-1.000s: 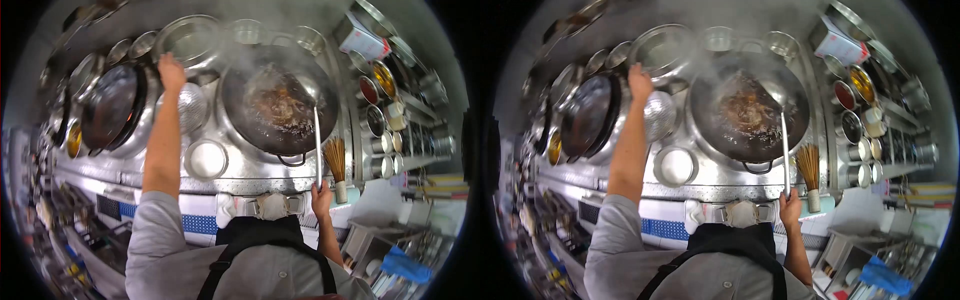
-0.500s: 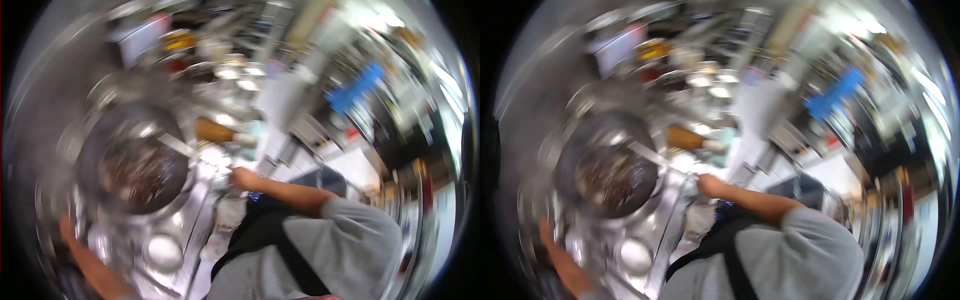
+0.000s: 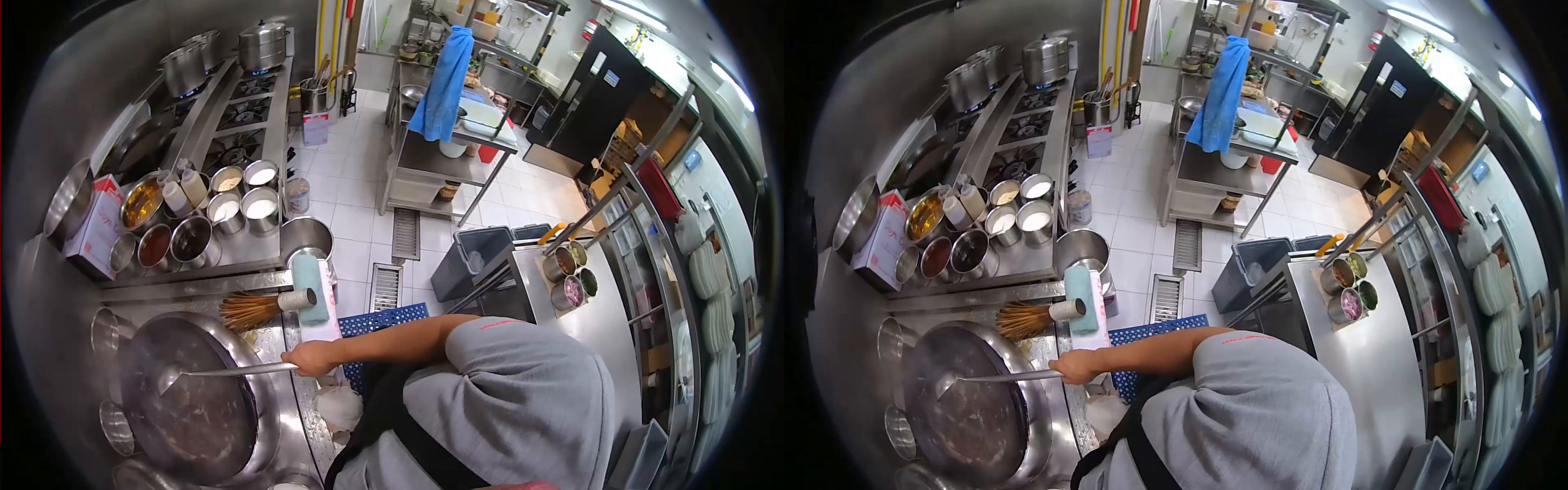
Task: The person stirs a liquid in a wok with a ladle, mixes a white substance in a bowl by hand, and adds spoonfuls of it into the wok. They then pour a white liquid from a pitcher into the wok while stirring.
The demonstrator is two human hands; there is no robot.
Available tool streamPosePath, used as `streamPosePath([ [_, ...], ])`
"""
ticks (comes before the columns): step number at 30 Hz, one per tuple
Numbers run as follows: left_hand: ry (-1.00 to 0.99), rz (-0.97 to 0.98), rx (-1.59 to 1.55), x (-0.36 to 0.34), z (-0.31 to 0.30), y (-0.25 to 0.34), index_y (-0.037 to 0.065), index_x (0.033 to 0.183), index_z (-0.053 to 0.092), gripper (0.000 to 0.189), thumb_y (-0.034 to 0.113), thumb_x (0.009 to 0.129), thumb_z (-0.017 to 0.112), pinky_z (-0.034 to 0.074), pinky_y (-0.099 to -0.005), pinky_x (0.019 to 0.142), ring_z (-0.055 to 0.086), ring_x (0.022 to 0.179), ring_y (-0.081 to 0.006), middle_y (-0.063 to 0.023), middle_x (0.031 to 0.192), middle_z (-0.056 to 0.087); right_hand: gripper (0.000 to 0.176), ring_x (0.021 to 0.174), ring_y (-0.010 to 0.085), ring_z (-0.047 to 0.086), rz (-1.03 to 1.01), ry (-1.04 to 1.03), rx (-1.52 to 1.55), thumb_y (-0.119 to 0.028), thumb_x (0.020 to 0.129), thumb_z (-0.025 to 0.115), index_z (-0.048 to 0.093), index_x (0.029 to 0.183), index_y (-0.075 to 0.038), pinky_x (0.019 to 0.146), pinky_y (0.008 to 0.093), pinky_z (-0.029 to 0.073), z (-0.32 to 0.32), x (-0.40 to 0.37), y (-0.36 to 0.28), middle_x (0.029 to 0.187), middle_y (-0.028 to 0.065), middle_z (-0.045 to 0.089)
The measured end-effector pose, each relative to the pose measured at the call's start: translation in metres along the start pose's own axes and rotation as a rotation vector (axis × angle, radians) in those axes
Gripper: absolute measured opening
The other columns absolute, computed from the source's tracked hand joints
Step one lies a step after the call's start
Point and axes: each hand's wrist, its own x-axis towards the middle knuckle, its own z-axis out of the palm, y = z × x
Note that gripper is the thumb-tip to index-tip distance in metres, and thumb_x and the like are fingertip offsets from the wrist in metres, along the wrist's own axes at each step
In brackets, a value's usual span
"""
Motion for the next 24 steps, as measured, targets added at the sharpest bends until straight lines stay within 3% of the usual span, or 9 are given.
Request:
streamPosePath([
  [7,-0.272,-0.128,0.050,-0.092,0.005,0.034,0.005,0.101,0.077,0.040,0.042,0.090,0.066,0.056,-0.0527,0.081,0.072,0.089,-0.0346,-0.0204,0.099,0.074,0.037,0.088,0.0491,0.064,-0.185,-0.067,0.104,-0.022,0.092,0.061,0.048,0.117,0.002,0.080,0.0577,0.049,0.003,0.013,0.031,0.087,0.0288,0.066],
  [15,-0.521,-0.230,0.146,-0.123,-0.011,0.045,0.006,0.103,0.078,0.043,0.045,0.088,0.069,0.057,-0.0511,0.082,0.074,0.092,-0.0331,-0.0218,0.103,0.074,0.037,0.100,0.0474,0.065,-0.216,-0.170,0.177,-0.022,0.090,0.062,0.053,0.115,0.004,0.089,0.0562,0.050,-0.036,0.028,0.046,0.101,0.0296,0.067],
  [18,-0.454,-0.236,-0.376,-0.161,0.076,0.000,-0.002,0.145,0.046,0.053,0.025,0.099,0.046,0.045,-0.0484,0.105,0.055,0.124,-0.0422,-0.0303,0.129,0.060,0.039,0.101,0.0473,0.064,-0.221,-0.203,0.161,-0.022,0.090,0.062,0.053,0.117,0.004,0.089,0.0557,0.050,-0.041,0.032,0.052,0.102,0.0296,0.067],
  [19,-0.524,-0.461,-0.509,-0.155,0.075,0.009,0.003,0.147,0.045,0.054,0.021,0.097,0.047,0.044,-0.0493,0.107,0.053,0.127,-0.0457,-0.0309,0.136,0.054,0.039,0.101,0.0472,0.064,-0.219,-0.203,0.166,-0.022,0.090,0.061,0.053,0.118,0.004,0.090,0.0555,0.050,-0.041,0.033,0.054,0.102,0.0296,0.067],
  [22,-0.586,-0.424,-0.153,-0.157,0.068,0.032,0.010,0.151,0.042,0.060,0.019,0.093,0.051,0.043,-0.0538,0.106,0.050,0.128,-0.0509,-0.0307,0.146,0.042,0.040,0.100,0.0470,0.064,-0.250,-0.202,0.158,-0.023,0.091,0.062,0.053,0.120,0.003,0.089,0.0554,0.050,-0.037,0.037,0.057,0.101,0.0290,0.067],
  [23,-0.624,-0.544,-0.254,-0.153,0.068,0.035,0.016,0.154,0.038,0.064,0.022,0.092,0.053,0.042,-0.0580,0.106,0.048,0.128,-0.0534,-0.0301,0.153,0.031,0.039,0.099,0.0469,0.064,-0.267,-0.195,0.150,-0.024,0.092,0.062,0.053,0.120,0.002,0.088,0.0556,0.050,-0.029,0.040,0.062,0.100,0.0286,0.067],
  [24,-0.640,-0.551,-0.193,-0.152,0.065,0.041,0.011,0.154,0.035,0.065,0.022,0.092,0.052,0.042,-0.0564,0.107,0.048,0.128,-0.0530,-0.0321,0.148,0.037,0.038,0.097,0.0469,0.064,-0.284,-0.185,0.140,-0.025,0.093,0.063,0.052,0.119,0.001,0.086,0.0559,0.050,-0.025,0.042,0.064,0.100,0.0281,0.067],
])
